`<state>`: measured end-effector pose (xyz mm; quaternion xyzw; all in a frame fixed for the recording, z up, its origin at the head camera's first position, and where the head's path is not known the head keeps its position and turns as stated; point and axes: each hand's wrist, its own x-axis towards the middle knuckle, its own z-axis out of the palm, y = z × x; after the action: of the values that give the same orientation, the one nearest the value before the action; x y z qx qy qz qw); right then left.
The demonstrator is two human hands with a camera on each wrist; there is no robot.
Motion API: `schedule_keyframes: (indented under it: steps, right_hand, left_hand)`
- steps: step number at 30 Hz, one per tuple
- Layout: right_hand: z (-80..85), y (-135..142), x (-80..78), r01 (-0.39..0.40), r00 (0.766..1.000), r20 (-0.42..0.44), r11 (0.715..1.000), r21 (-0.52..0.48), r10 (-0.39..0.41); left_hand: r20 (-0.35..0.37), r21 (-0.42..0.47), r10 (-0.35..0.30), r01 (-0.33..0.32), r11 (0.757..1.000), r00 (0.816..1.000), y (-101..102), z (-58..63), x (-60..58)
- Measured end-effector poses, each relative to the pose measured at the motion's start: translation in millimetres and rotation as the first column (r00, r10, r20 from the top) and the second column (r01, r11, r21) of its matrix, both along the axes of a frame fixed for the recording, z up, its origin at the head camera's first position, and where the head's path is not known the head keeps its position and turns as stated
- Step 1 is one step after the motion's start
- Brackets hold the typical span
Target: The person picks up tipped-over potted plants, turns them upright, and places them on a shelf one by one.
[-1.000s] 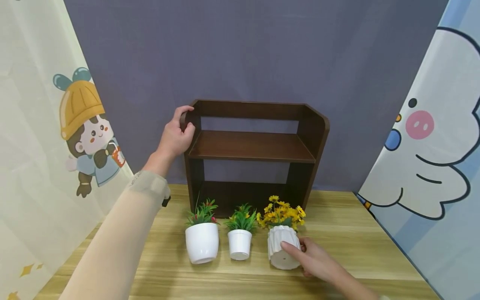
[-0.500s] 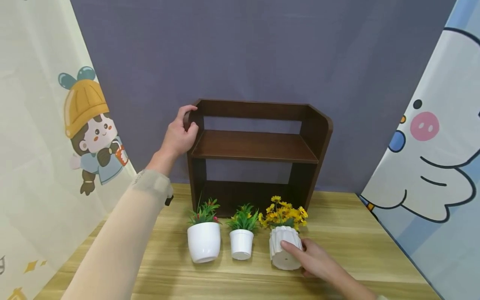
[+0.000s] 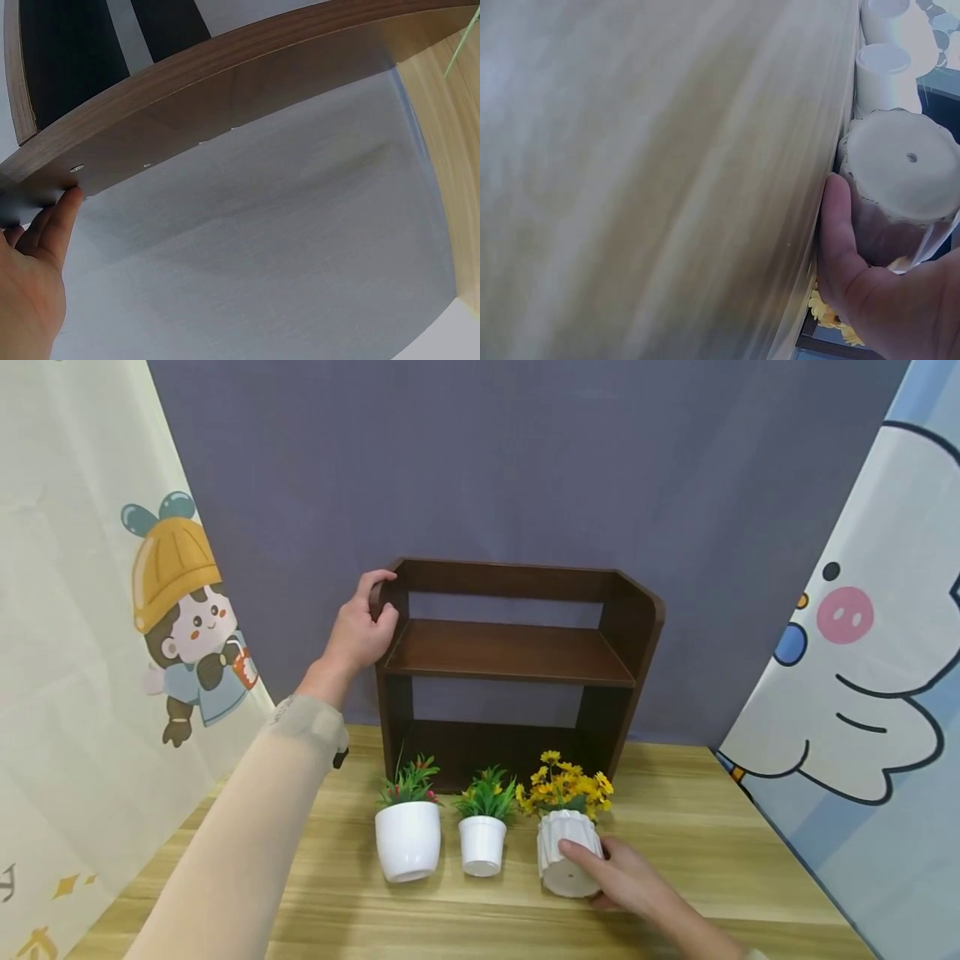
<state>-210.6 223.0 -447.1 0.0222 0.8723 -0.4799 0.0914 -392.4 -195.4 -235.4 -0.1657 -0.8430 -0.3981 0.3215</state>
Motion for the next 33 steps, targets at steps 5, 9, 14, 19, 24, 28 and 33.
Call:
schedule_keyframes:
  steps: [5,9,14,19,24,28,33]
  right_hand:
    - [-2.7,0.5,-0.2,-0.011,1.000,0.016,0.996,-0.089,0.012]
    - [-3.1,0.2,0.5,0.006,1.000,0.029,0.992,-0.124,-0.002]
    - [-2.6,0.4,0.1,0.022,0.998,0.060,0.989,-0.143,-0.014]
    - [-3.3,1.7,0.3,0.033,0.997,0.073,0.986,-0.166,-0.022]
    - [-2.6,2.8,2.5,0.028,0.997,0.076,0.981,-0.194,-0.013]
    - [-2.4,4.0,4.4,0.010,0.998,0.069,0.978,-0.211,0.004]
    - [-2.5,3.6,6.3,0.009,0.999,0.052,0.975,-0.222,0.002]
  left_hand:
    - [-0.005,0.008,0.000,0.000,1.000,1.000,0.7,-0.7,-0.6]
    - [-0.016,0.009,0.002,-0.002,1.000,1.000,0.3,-1.1,-1.0]
    - [-0.021,0.005,-0.001,0.001,1.000,1.000,0.5,-1.1,-1.2]
    - [-0.018,0.002,0.000,0.000,1.000,1.000,1.2,-1.3,-2.4]
    - [-0.016,0.005,0.004,-0.004,1.000,1.000,1.6,-1.7,-3.3]
    - [-0.011,0.009,0.005,-0.005,1.000,1.000,1.4,-1.7,-2.9]
    - [-0.009,0.009,0.002,-0.002,1.000,1.000,1.2,-0.9,-1.7]
